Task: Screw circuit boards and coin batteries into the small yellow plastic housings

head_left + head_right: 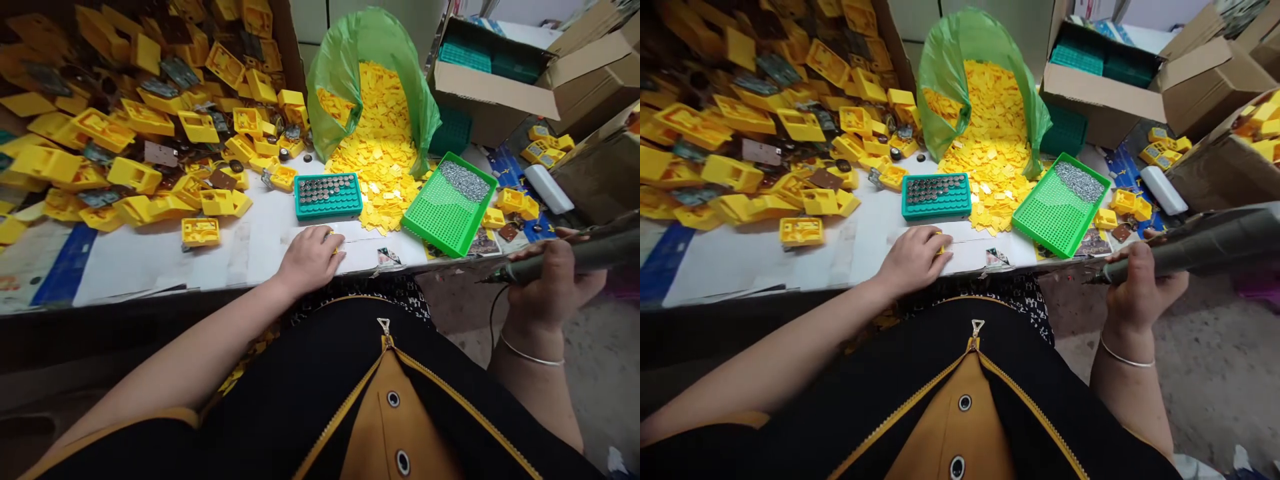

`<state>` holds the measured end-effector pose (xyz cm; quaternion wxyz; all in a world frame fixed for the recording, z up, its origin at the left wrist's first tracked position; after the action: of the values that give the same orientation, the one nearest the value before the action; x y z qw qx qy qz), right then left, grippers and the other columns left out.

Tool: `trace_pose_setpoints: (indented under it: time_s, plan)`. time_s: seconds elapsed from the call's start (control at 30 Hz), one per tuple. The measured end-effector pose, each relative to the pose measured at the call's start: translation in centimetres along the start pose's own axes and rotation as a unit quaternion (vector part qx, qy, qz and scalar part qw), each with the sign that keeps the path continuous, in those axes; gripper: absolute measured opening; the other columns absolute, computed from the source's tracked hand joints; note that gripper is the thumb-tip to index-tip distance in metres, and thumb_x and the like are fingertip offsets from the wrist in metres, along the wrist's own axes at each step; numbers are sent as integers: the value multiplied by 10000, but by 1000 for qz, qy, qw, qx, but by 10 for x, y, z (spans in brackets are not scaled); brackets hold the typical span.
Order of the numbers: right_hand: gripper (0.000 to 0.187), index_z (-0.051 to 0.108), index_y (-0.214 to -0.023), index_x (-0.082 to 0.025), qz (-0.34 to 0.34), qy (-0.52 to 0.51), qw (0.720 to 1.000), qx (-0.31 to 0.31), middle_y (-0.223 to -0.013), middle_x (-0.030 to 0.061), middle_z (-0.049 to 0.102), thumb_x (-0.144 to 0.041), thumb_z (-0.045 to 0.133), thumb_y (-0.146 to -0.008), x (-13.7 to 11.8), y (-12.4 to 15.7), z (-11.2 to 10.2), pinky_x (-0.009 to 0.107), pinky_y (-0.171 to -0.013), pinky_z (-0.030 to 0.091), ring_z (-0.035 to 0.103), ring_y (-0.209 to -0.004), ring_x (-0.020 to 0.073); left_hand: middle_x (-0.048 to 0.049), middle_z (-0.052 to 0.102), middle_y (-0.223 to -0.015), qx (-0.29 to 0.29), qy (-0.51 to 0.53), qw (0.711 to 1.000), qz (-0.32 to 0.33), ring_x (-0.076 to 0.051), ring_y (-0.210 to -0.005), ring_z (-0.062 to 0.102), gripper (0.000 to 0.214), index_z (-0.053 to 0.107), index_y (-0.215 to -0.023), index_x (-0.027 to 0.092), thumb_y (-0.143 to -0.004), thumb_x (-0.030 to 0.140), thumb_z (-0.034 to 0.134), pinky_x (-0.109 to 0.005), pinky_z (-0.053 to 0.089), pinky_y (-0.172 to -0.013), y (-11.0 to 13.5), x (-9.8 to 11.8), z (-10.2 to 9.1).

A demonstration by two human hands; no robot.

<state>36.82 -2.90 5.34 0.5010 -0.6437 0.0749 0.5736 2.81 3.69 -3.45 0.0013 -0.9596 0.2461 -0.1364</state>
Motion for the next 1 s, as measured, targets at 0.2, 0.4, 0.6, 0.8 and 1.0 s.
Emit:
trace_pose_setpoints:
  time_s: [0.2,0.4,0.6,0.8,1.0]
  plan:
    - [266,542,-735,-207,11,26,999,-14,-681,-7,588,-316,709,-558,12,2,-1,279,-358,425,483,-375,95,-188,575,-1189,91,37,995,-22,-314,-1117,528,485,559,-1265,103,-877,391,521,-460,427,-999,5,-6,4]
    - [287,521,-752,-217,36,16,999,-16,-508,-39,536,-339,701,-565,29,2,-5,284,-374,428,493,-352,128,-160,622,-1127,102,44,994,-24,-300,-1089,549,455,564,-1216,113,-878,415,518,-438,427,-987,5,-9,2]
    - [340,497,-791,-232,44,34,998,-36,-560,-35,560,-377,706,-566,39,1,-6,289,-409,459,503,-387,118,-152,616,-1181,103,66,991,-45,-300,-1128,544,442,535,-1216,140,-869,413,531,-444,402,-1012,3,-9,4]
    - [390,460,-787,-241,35,43,998,-32,-551,-46,521,-432,725,-576,39,-1,-8,286,-423,455,504,-418,123,-163,619,-1188,105,72,991,-48,-310,-1129,547,440,539,-1207,136,-857,402,549,-459,404,-1012,3,-9,5]
    - [514,535,-766,-218,-15,82,996,-16,-661,29,580,-587,787,-512,18,-8,-30,408,-594,508,570,-538,175,-173,630,-1164,115,84,989,-47,-317,-1109,571,440,549,-1188,124,-824,370,578,-472,431,-1000,5,-10,1]
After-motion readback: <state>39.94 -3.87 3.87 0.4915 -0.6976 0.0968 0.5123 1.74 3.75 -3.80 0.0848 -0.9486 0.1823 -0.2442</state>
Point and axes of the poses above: each hand's wrist, its own y-axis away from the middle knuckle, its own z-axis out of the palm, x = y × z, the point moved 6 cm from there along -y, towards the middle knuckle
